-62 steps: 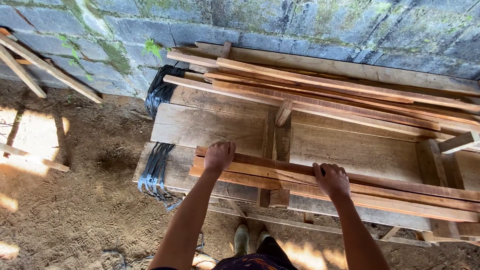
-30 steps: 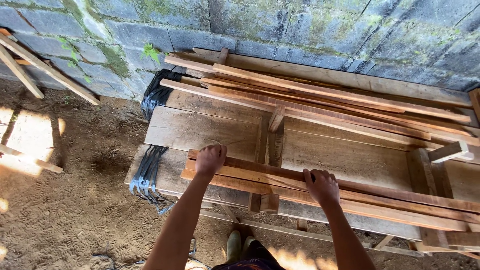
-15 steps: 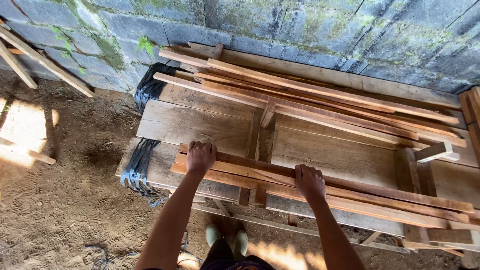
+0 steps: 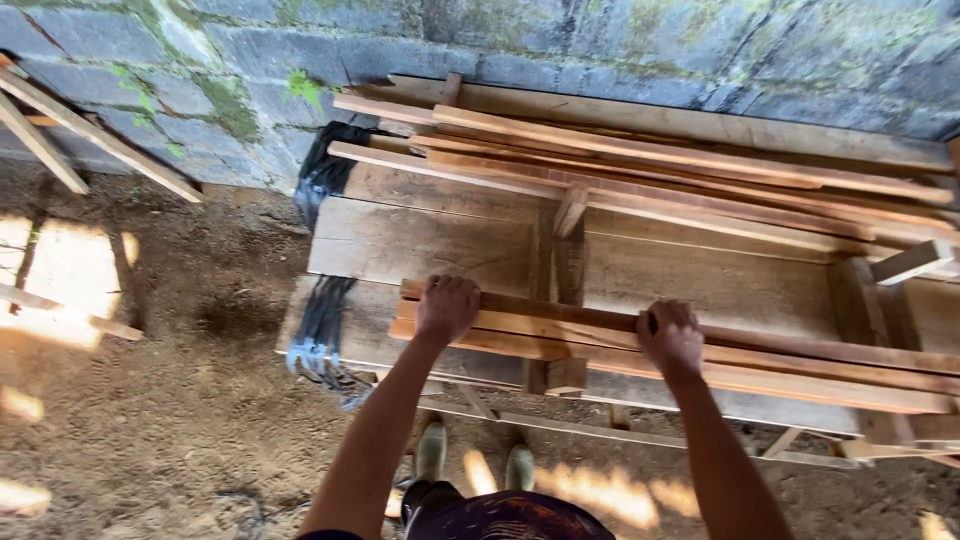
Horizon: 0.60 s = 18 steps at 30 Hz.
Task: The recorder organizes and bundles several thin slats of wood together using plastic ties.
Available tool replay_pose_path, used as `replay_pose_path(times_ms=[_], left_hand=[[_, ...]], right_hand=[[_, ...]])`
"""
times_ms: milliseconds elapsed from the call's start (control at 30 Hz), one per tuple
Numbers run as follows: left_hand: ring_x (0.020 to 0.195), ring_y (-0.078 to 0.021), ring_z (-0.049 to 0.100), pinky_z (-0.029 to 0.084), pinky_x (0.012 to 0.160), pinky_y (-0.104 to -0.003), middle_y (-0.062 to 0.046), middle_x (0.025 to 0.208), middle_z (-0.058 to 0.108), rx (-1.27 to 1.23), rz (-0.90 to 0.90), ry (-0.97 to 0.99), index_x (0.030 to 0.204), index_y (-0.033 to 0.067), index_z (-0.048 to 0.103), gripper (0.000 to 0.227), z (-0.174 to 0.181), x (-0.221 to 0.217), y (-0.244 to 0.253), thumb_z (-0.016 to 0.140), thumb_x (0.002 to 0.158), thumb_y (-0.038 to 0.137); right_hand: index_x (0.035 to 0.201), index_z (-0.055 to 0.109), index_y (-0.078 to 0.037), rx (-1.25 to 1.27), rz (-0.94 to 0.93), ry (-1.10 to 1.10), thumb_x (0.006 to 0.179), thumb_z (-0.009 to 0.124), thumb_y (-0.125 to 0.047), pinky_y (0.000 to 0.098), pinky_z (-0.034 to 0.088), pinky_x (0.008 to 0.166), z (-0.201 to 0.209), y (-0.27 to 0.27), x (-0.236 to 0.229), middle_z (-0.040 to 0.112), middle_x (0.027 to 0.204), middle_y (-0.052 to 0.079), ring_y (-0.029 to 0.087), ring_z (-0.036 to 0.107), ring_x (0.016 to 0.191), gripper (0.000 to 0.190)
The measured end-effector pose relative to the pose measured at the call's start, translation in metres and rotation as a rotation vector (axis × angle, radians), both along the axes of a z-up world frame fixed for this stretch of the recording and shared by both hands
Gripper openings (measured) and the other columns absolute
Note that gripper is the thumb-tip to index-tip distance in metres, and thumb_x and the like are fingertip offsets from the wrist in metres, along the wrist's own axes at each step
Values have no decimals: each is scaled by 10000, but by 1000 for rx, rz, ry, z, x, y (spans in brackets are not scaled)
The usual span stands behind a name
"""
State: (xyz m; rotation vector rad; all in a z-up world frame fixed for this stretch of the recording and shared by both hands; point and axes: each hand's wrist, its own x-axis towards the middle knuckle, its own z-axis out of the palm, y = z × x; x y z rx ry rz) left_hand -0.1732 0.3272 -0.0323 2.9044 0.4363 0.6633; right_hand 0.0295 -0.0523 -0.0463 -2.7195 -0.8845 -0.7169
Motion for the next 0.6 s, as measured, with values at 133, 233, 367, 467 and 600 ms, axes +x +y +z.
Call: replay_pose_path(times_ms=[133, 233, 367, 467, 600], left_hand=[[960, -255, 737, 488, 986, -433, -58, 884, 709, 11, -134, 15, 956, 171, 689, 290, 17, -16, 5, 438, 1027, 298], [950, -255, 704, 481, 978, -439, -52, 895, 638, -8, -180, -11, 999, 188, 637, 261, -2, -11, 18, 402, 1049, 288], [1114, -292, 666, 402, 1109, -450, -109, 1091, 640, -223, -299, 174, 1222, 147, 580, 303, -11, -9, 34, 352, 1063, 269], [1096, -352, 683, 419, 1082, -494, -151, 1202, 648, -223, -436, 93, 1152, 93, 587, 239, -42, -7, 51, 408, 1010, 164], [1476, -419, 419, 331, 1210, -505, -167, 1475, 590, -992, -409, 326, 1489, 139, 469, 552, 14, -16, 63, 431, 938, 131]], right_hand=[[782, 584, -167, -95, -52, -25, 882, 651, -325, 417, 598, 621, -19, 15, 29, 574, 737, 60, 292, 704, 780, 198], [1121, 775, -129, -534, -237, 670, 898, 517, -591, 580, 588, 855, 33, 62, 21, 788, 1068, 162, 400, 750, 1086, 575], [1335, 657, -9, -227, 46, 1024, 914, 550, -557, 620, 461, 1069, 158, 158, -75, 691, 1281, 311, 516, 601, 1260, 700], [1277, 659, 34, -79, 243, 965, 953, 557, -426, 627, 474, 1012, 149, 205, -112, 697, 1175, 338, 540, 627, 1172, 572], [1280, 640, -123, -281, 260, 476, 1049, 319, -637, 491, 432, 1076, 19, 239, -123, 723, 1143, 156, 337, 677, 1173, 648]])
